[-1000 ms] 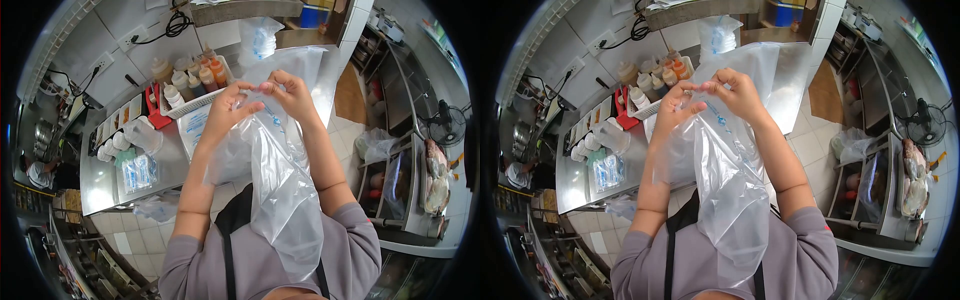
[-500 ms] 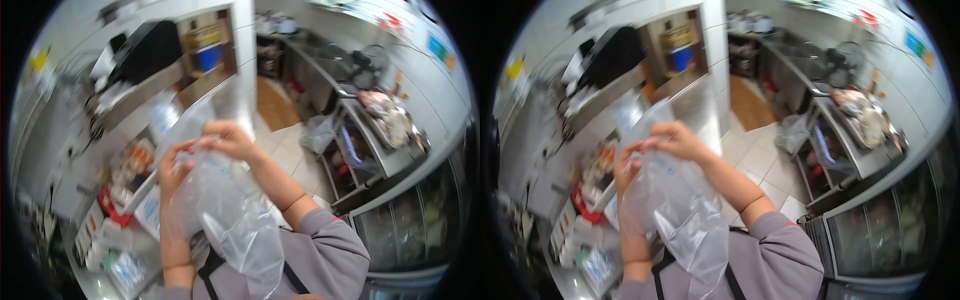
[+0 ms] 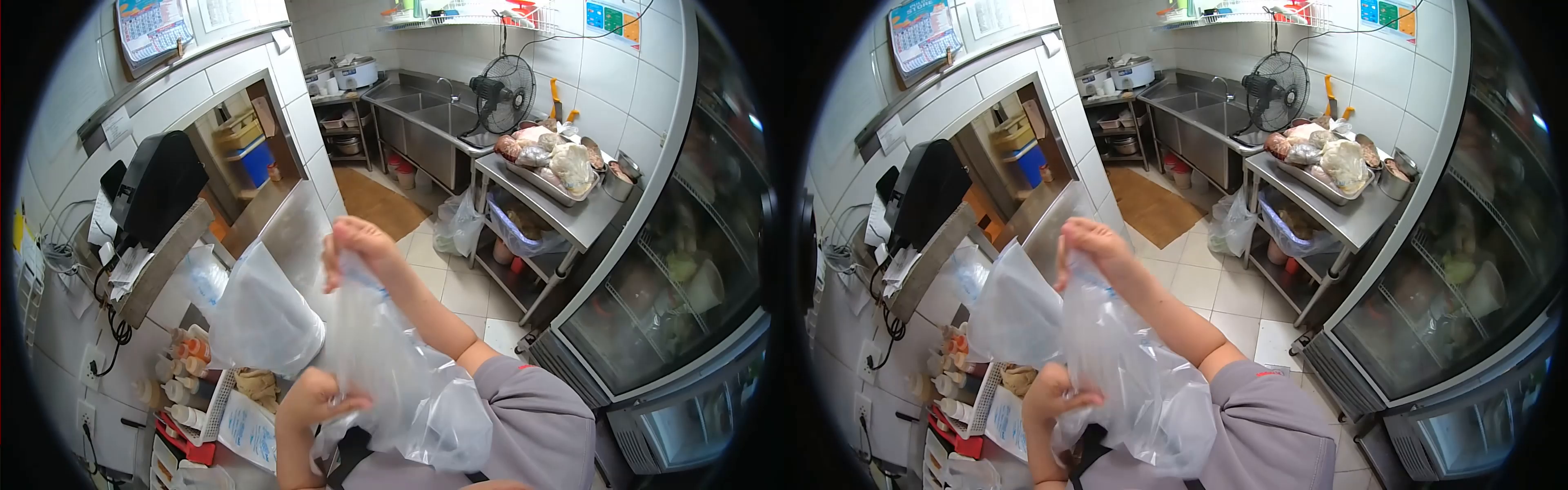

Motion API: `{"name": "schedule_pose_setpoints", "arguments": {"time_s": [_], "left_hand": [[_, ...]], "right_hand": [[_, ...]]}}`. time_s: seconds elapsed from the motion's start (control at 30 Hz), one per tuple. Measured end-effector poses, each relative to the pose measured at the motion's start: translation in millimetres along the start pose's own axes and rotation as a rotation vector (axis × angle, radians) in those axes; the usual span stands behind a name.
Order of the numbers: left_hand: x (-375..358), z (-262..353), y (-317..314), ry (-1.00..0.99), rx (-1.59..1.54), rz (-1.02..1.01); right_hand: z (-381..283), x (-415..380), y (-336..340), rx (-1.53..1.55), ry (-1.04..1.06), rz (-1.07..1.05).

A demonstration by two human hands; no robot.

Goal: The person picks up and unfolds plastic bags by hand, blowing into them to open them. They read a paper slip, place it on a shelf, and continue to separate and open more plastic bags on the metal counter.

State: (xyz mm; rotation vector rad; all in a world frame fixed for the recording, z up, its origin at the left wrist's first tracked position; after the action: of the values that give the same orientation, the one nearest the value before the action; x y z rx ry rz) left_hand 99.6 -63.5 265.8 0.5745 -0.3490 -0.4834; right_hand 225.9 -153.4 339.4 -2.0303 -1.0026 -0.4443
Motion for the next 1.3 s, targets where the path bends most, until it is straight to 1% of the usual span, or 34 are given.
{"name": "schedule_pose_setpoints", "arguments": {"time_s": [0.03,0.07,0.1,0.13,0.17,0.2,0.23,0.27,0.3,0.37,0.4,0.43,0.5,0.53,0.57,0.6,0.63,0.67,0.7,0.73,0.77,0.8,0.87,0.9,0.97,1.03,1.07,1.1,1.13,1.17,1.2,1.23,1.3], "left_hand": [[-7,12,-5,-0.067,0.024,-0.153],[-16,20,-8,-0.130,0.049,-0.305],[-23,18,4,-0.125,0.048,-0.304],[-37,29,19,-0.292,-0.144,-0.352],[-50,41,31,-0.454,-0.338,-0.393],[-51,38,37,-0.442,-0.338,-0.383],[-53,51,59,-0.653,-0.517,-0.307],[-61,60,81,-0.856,-0.691,-0.218],[-70,61,96,-0.947,-0.767,-0.164],[-83,43,121,-0.977,-0.857,-0.040],[-88,26,133,-0.960,-0.902,0.052],[-92,3,143,-0.913,-0.936,0.165],[-98,-55,158,-0.746,-0.985,0.442],[-101,-87,161,-0.629,-0.979,0.587],[-104,-119,161,-0.504,-0.960,0.726],[-110,-151,156,-0.373,-0.918,0.853],[-117,-176,147,-0.252,-0.859,0.950],[-122,-202,142,-0.125,-0.785,1.035],[-127,-226,129,0.015,-0.680,1.102],[-131,-241,116,0.145,-0.551,1.141],[-135,-254,105,0.263,-0.415,1.168],[-137,-261,96,0.362,-0.231,1.153],[-134,-266,82,0.507,0.157,1.070],[-128,-269,76,0.533,0.353,1.020],[-117,-268,65,0.552,0.709,0.908],[-109,-271,53,0.555,0.994,0.774],[-111,-274,47,0.565,1.027,0.735],[-112,-278,43,0.555,1.073,0.694],[-115,-288,39,0.568,1.066,0.695],[-130,-299,46,0.547,0.641,0.931],[-144,-314,52,0.500,0.205,1.134],[-143,-301,56,0.496,0.213,1.142],[-148,-282,51,0.720,0.030,1.094]], "right_hand": [[-6,-3,1,0.218,-0.025,-0.019],[-8,-6,8,0.221,-0.025,-0.020],[-6,-10,10,0.250,-0.051,-0.117],[-2,-13,9,0.279,-0.077,-0.216],[3,-11,9,0.289,-0.083,-0.216],[15,-7,10,0.137,-0.121,-0.196],[28,-4,12,-0.012,-0.162,-0.179],[43,-1,5,0.074,-0.264,-0.337],[54,7,6,0.107,-0.278,-0.346],[57,34,-8,0.236,-0.145,-0.346],[71,50,-4,0.348,-0.132,-0.307],[87,66,4,0.461,-0.123,-0.267],[116,89,13,0.450,-0.109,-0.221],[132,81,14,0.459,-0.227,-0.159],[134,74,7,0.353,-0.220,-0.137],[120,54,-4,-0.314,0.043,-0.163],[182,53,51,0.154,-0.329,0.181],[242,51,95,0.364,-0.417,0.162],[250,37,96,0.280,-0.468,-0.065],[255,24,102,0.366,-0.501,-0.116],[261,9,107,0.269,-0.576,0.003],[266,-8,114,0.167,-0.650,0.126],[295,-38,139,0.184,-0.715,0.110],[315,-51,158,0.184,-0.751,0.096],[330,-60,163,0.167,-0.760,0.088],[327,-61,182,-0.242,-0.678,0.193],[316,-53,179,-0.586,-0.607,0.127],[312,-54,174,-0.585,-0.628,0.120],[295,-43,164,-0.914,-0.413,-0.030],[284,-40,155,-1.226,-0.172,-0.184],[292,-45,172,-1.259,-0.301,-0.190],[286,-40,171,-1.256,-0.292,-0.196],[272,-36,168,-0.873,-0.477,-0.060]]}}
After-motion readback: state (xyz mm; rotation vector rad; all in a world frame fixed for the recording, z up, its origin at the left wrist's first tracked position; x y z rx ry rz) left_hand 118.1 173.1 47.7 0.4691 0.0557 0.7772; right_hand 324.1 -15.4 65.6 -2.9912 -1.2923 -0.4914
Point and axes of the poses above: each hand's wrist, its own x-axis towards the middle knuckle, its own y-axis out of the back of the hand, z = x × y, the point moved 8 cm from there along x, towards the middle knuckle, and after that the axes turned 2 degrees about y, right-handed, at the moved point
